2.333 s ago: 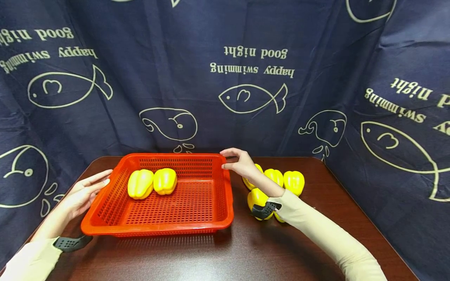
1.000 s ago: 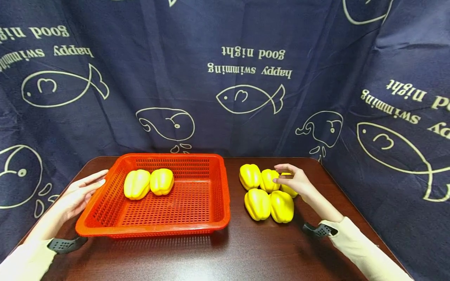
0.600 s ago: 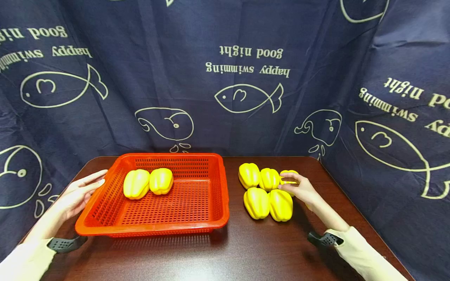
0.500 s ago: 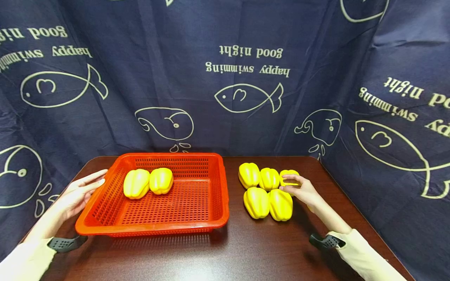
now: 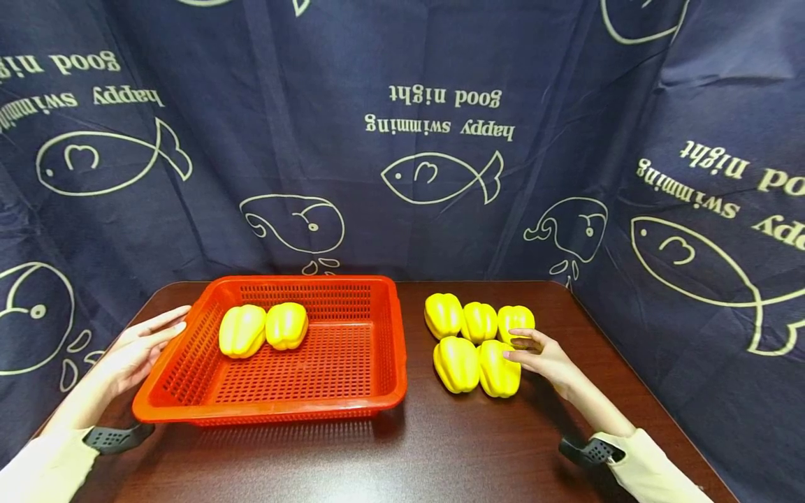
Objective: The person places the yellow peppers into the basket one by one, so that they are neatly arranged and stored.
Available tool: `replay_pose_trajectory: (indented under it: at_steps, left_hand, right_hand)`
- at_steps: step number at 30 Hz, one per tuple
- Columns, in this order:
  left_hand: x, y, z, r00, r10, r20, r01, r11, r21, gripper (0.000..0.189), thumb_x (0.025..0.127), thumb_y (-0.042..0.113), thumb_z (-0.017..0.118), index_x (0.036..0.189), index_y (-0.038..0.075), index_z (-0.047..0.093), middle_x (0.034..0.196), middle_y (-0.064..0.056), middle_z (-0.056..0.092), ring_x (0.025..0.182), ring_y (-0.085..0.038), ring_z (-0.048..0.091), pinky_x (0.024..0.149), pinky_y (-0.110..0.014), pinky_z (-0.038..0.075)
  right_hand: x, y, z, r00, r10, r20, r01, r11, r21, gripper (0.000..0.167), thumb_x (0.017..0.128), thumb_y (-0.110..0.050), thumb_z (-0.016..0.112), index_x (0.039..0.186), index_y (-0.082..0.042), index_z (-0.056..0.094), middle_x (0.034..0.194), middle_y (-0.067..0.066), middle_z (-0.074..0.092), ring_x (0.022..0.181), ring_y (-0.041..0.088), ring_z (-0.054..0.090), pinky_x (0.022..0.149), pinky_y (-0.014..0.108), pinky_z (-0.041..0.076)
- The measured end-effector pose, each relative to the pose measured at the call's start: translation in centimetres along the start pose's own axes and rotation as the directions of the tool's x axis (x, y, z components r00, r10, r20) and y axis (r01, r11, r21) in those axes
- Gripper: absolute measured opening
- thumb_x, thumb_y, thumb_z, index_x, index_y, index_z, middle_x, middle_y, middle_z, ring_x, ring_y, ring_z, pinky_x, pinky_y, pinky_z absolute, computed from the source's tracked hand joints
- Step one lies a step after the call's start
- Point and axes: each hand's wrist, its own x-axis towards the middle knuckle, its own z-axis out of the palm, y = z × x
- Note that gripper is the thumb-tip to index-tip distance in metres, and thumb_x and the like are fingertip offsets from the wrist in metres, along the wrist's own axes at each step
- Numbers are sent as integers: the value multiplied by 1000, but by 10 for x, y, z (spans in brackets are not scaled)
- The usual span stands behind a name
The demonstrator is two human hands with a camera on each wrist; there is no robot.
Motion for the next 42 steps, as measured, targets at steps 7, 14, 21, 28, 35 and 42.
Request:
replay_pose_trajectory:
  at_steps: [7,14,21,28,35,42]
  left_hand:
    - [0,-3,-1,999,6,36,-4,999,-50,46,102,-1,36,123,28,65,113,10,70,93,-10,70,74,-27,59]
    - [-2,-2,1,1000,17,20,-17,999,-30,45,101,-1,39,123,28,66,112,11,70,91,-8,69,73,-25,58]
    - [-2,-2,1,999,15,34,-13,998,-55,45,101,-1,38,123,28,65,113,10,70,93,-9,69,75,-26,58]
    - [-2,-3,0,1000,20,24,-19,999,-28,46,102,-1,38,123,28,65,112,11,70,91,-7,69,74,-24,58]
    - [-1,-2,0,1000,18,1,-18,1000,3,45,101,-1,40,122,30,65,110,11,71,88,-7,70,72,-24,58]
    - [0,-2,0,1000,14,19,-13,1000,-18,46,102,-1,38,123,29,65,111,10,71,90,-9,70,73,-27,59]
  right_hand:
    - [-5,13,3,998,57,-3,-57,998,15,64,87,-21,70,138,2,39,135,26,46,107,15,55,84,23,50]
    - [-5,23,8,997,60,45,-65,991,116,65,88,-16,68,140,3,34,133,21,45,99,6,58,83,21,51]
    - [-4,30,12,996,60,73,-71,986,154,68,90,-17,66,143,2,29,132,18,46,100,4,58,86,21,50]
    - [-4,33,11,993,12,120,-34,983,183,70,89,-12,66,144,4,26,135,18,44,101,3,58,86,21,51]
    - [-6,33,8,987,-41,158,15,986,165,71,87,-9,67,143,7,27,135,19,44,101,4,59,85,22,53]
    - [-7,31,8,991,-27,134,6,989,148,69,87,-10,68,142,6,30,130,16,48,99,5,60,85,22,53]
